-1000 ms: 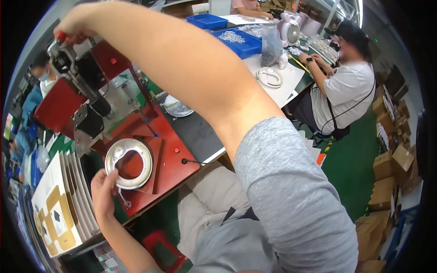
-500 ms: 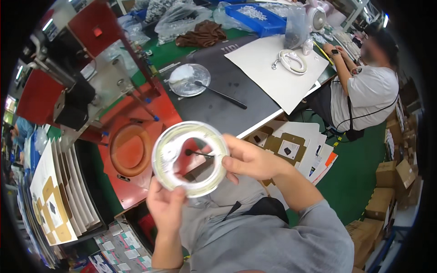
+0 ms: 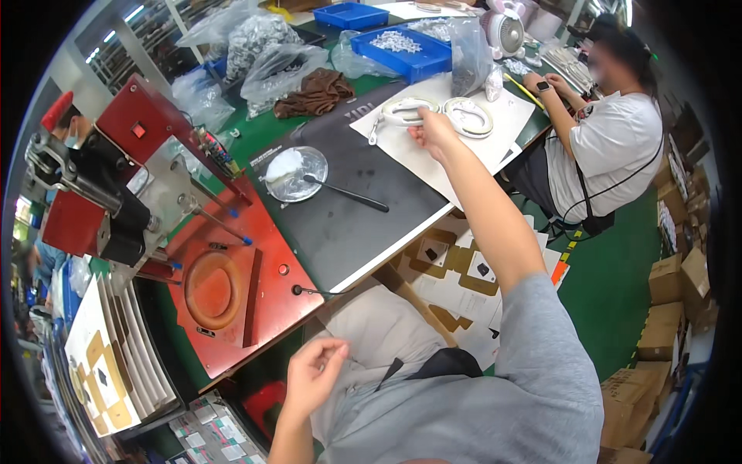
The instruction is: Assembling electronic components by applying adhesive to a ring and using a manual press to join it to a base.
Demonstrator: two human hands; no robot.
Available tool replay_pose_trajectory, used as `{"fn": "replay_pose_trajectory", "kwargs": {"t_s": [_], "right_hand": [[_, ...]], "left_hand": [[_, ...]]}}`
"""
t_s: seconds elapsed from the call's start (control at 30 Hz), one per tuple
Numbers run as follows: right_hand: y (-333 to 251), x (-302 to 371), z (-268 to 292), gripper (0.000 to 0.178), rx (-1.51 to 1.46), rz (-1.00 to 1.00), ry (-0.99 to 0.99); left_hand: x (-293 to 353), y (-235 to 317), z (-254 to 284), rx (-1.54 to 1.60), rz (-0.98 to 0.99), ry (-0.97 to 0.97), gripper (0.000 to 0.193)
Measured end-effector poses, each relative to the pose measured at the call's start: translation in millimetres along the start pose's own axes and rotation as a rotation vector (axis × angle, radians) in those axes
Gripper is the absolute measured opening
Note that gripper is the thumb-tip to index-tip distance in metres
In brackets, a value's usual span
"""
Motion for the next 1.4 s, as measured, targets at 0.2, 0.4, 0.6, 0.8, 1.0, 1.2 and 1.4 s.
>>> {"fn": "replay_pose_trajectory", "kwargs": {"t_s": [0.2, 0.4, 0.6, 0.8, 1.0, 1.2, 1.4], "right_hand": [[6.7, 15.6, -6.8, 0.050, -0.085, 0.056, -0.004], [53.1, 180.4, -72.1, 0.022, 0.333, 0.244, -0.426], [124.2, 303.0, -109.4, 0.012, 0.778, -0.128, -1.618], [263.0, 309.1, -143.1, 0.028, 0.896, -0.522, -1.525], [290.0, 282.6, -155.7, 0.032, 0.854, -0.682, -1.366], [302.8, 257.5, -163.4, 0.038, 0.547, -0.980, -1.216], [348.0, 254.9, -168.8, 0.042, 0.531, -0.791, -1.390]], "left_hand": [[56.1, -38.2, 23.0, 0.166, 0.204, 0.182, 0.012], [105.5, -79.5, 68.6, 0.012, 0.314, 0.427, 0.016], [176.3, -96.6, 132.4, -0.440, 0.448, 0.910, 0.019], [352.6, -140.5, 171.6, -1.306, 0.789, 1.186, 0.040], [415.0, -166.5, 147.9, -1.112, 1.352, 1.165, 0.082], [575.8, -209.3, 177.5, -1.543, 1.419, 0.868, 0.057], [602.2, -201.0, 205.2, -1.389, 1.373, 0.956, 0.069]]}}
Point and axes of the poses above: each hand's wrist, its own x-axis away from the middle knuckle, its own z-axis out of the back of the hand, y = z × x, the point moved 2 cm from there along -x, towards the middle knuckle, and after that the axes turned 9 degrees about -z, right-handed, at the moved point
